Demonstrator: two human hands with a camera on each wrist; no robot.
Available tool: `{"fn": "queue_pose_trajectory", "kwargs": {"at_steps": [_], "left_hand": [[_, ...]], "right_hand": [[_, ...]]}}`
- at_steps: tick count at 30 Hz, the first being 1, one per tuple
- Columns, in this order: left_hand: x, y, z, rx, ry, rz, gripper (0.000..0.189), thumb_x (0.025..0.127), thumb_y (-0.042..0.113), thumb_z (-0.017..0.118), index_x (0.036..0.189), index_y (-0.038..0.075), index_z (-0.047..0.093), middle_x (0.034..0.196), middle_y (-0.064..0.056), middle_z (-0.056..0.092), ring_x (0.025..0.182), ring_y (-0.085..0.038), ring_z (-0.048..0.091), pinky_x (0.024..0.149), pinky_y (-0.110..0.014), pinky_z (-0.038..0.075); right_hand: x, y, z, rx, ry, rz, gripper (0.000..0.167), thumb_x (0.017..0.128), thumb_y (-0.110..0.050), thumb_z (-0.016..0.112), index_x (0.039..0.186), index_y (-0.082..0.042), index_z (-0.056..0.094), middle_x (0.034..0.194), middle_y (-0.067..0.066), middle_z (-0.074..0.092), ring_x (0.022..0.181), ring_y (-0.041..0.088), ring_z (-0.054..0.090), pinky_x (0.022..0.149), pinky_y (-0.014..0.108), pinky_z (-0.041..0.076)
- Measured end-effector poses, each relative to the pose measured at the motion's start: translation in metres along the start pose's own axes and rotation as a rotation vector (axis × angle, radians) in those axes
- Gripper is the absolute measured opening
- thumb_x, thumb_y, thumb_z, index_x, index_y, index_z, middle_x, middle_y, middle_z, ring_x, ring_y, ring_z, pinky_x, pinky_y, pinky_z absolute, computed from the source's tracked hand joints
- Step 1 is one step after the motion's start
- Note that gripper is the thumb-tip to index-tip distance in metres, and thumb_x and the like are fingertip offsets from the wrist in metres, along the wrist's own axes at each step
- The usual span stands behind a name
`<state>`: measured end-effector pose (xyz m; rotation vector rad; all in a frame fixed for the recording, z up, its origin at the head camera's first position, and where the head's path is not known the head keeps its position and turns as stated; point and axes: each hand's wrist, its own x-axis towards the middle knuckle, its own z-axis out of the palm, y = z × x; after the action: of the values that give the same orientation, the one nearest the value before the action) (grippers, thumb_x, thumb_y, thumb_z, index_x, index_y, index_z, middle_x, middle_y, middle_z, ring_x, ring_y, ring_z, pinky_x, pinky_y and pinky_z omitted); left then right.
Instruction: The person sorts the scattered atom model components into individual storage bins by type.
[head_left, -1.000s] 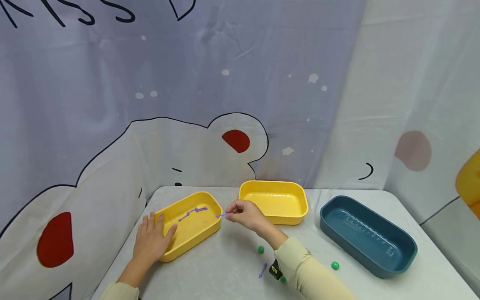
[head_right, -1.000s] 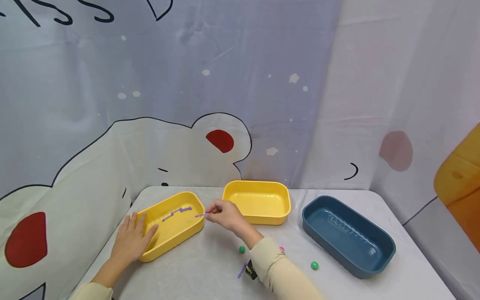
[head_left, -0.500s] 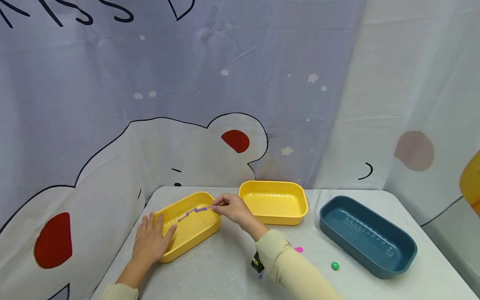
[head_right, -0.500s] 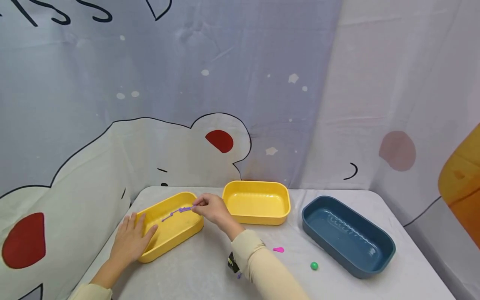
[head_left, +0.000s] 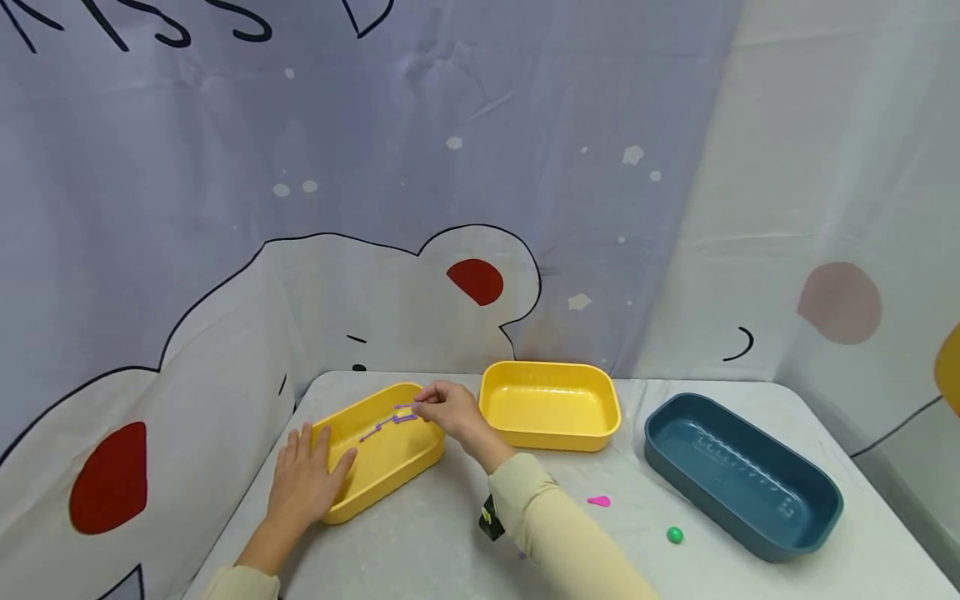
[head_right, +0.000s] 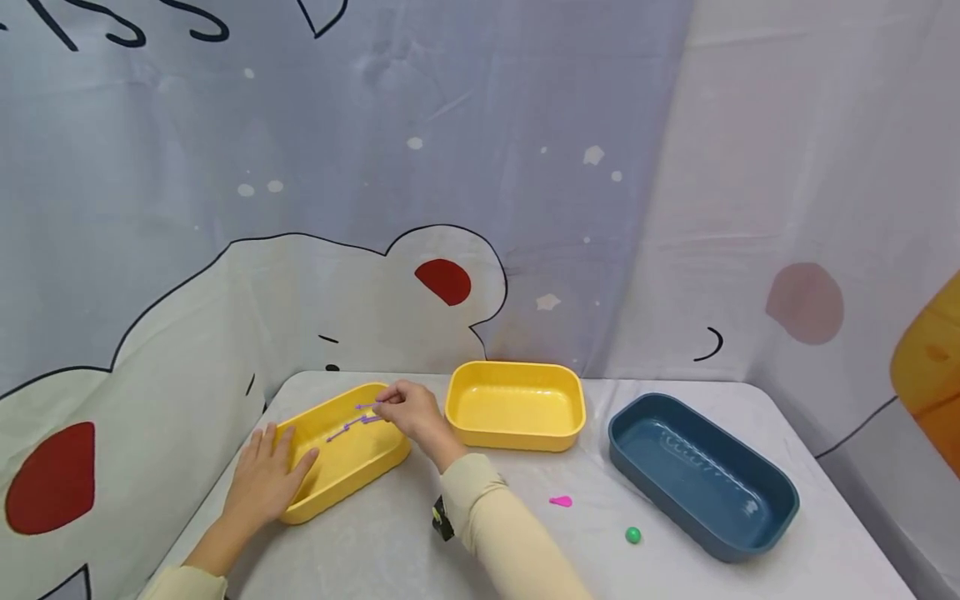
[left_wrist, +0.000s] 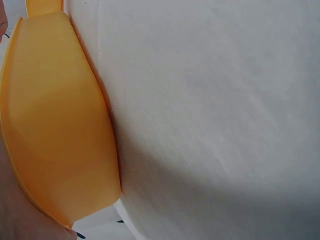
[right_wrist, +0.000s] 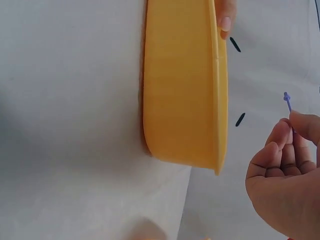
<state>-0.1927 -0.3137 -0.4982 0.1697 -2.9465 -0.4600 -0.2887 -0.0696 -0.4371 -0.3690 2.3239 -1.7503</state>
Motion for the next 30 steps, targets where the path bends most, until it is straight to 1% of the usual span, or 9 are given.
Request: {"fn": "queue_pose_trajectory", "kwargs": {"at_steps": [3, 6, 9, 14, 16, 19, 22, 25, 30], "left_hand": [[-0.001, 0.001, -0.001, 0.001, -0.002, 0.000, 0.085, 0.104, 0.061, 0.034, 0.154, -0.007, 0.030, 0.160, -0.039, 0.014, 0.147, -0.058, 0.008, 0.119, -0.068, 0.005], [-0.001, 0.002, -0.001, -0.003, -0.005, 0.002, 0.084, 0.104, 0.061, 0.035, 0.154, -0.007, 0.030, 0.159, -0.039, 0.014, 0.147, -0.058, 0.008, 0.119, -0.069, 0.006], [-0.001, 0.002, -0.001, -0.004, -0.005, -0.001, 0.084, 0.104, 0.061, 0.035, 0.154, -0.007, 0.030, 0.160, -0.039, 0.013, 0.147, -0.058, 0.008, 0.119, -0.068, 0.006], [0.001, 0.001, -0.001, 0.008, -0.012, -0.009, 0.086, 0.104, 0.063, 0.033, 0.154, -0.006, 0.030, 0.160, -0.038, 0.012, 0.148, -0.057, 0.007, 0.119, -0.068, 0.005], [0.001, 0.001, 0.000, 0.010, -0.014, -0.006, 0.086, 0.104, 0.063, 0.032, 0.155, -0.006, 0.029, 0.160, -0.038, 0.013, 0.148, -0.057, 0.006, 0.119, -0.068, 0.006], [0.002, 0.001, 0.000, 0.014, -0.011, 0.001, 0.086, 0.104, 0.063, 0.032, 0.155, -0.006, 0.030, 0.160, -0.038, 0.013, 0.148, -0.057, 0.007, 0.119, -0.068, 0.007], [0.002, 0.001, 0.000, 0.016, -0.006, 0.005, 0.086, 0.104, 0.063, 0.032, 0.154, -0.006, 0.030, 0.160, -0.038, 0.014, 0.148, -0.057, 0.009, 0.119, -0.068, 0.008], [0.002, 0.001, 0.000, 0.016, -0.008, 0.005, 0.085, 0.104, 0.063, 0.032, 0.154, -0.006, 0.030, 0.160, -0.038, 0.014, 0.147, -0.057, 0.009, 0.119, -0.068, 0.008], [0.002, 0.000, 0.001, 0.016, -0.009, 0.006, 0.085, 0.104, 0.063, 0.032, 0.154, -0.006, 0.029, 0.160, -0.039, 0.014, 0.147, -0.058, 0.008, 0.119, -0.068, 0.007]], "right_hand": [[0.003, 0.002, 0.004, 0.035, 0.014, 0.002, 0.006, 0.091, -0.014, 0.076, 0.093, -0.010, 0.072, 0.077, -0.002, 0.064, 0.074, 0.017, 0.062, 0.066, 0.023, 0.049], [0.007, 0.005, 0.008, 0.056, 0.030, 0.010, 0.006, 0.090, -0.013, 0.076, 0.093, -0.009, 0.072, 0.077, -0.002, 0.064, 0.070, 0.011, 0.059, 0.065, 0.022, 0.049], [0.011, 0.008, 0.011, 0.072, 0.039, 0.013, 0.008, 0.090, -0.013, 0.076, 0.095, -0.008, 0.072, 0.078, -0.001, 0.064, 0.070, 0.010, 0.059, 0.066, 0.023, 0.050], [0.016, 0.013, 0.009, 0.057, 0.028, 0.031, 0.015, 0.091, -0.014, 0.076, 0.103, -0.006, 0.072, 0.081, -0.001, 0.064, 0.074, 0.014, 0.063, 0.078, 0.037, 0.057], [0.017, 0.015, 0.004, 0.035, 0.032, 0.036, 0.017, 0.091, -0.013, 0.075, 0.107, -0.005, 0.072, 0.083, 0.000, 0.065, 0.075, 0.016, 0.064, 0.080, 0.039, 0.058], [0.017, 0.019, -0.006, 0.006, 0.049, 0.041, 0.015, 0.093, -0.014, 0.074, 0.105, -0.006, 0.072, 0.086, 0.001, 0.067, 0.076, 0.016, 0.063, 0.079, 0.037, 0.057], [0.015, 0.019, -0.019, -0.017, 0.043, 0.045, 0.012, 0.094, -0.016, 0.072, 0.103, -0.008, 0.073, 0.089, 0.001, 0.069, 0.078, 0.016, 0.063, 0.079, 0.035, 0.056], [0.012, 0.016, -0.031, -0.034, 0.025, 0.045, 0.012, 0.095, -0.016, 0.071, 0.103, -0.008, 0.073, 0.090, 0.001, 0.069, 0.079, 0.017, 0.062, 0.079, 0.033, 0.054], [0.004, 0.008, -0.050, -0.056, 0.003, 0.030, 0.014, 0.097, -0.017, 0.069, 0.106, -0.007, 0.072, 0.094, 0.003, 0.070, 0.081, 0.018, 0.062, 0.085, 0.037, 0.055]]}}
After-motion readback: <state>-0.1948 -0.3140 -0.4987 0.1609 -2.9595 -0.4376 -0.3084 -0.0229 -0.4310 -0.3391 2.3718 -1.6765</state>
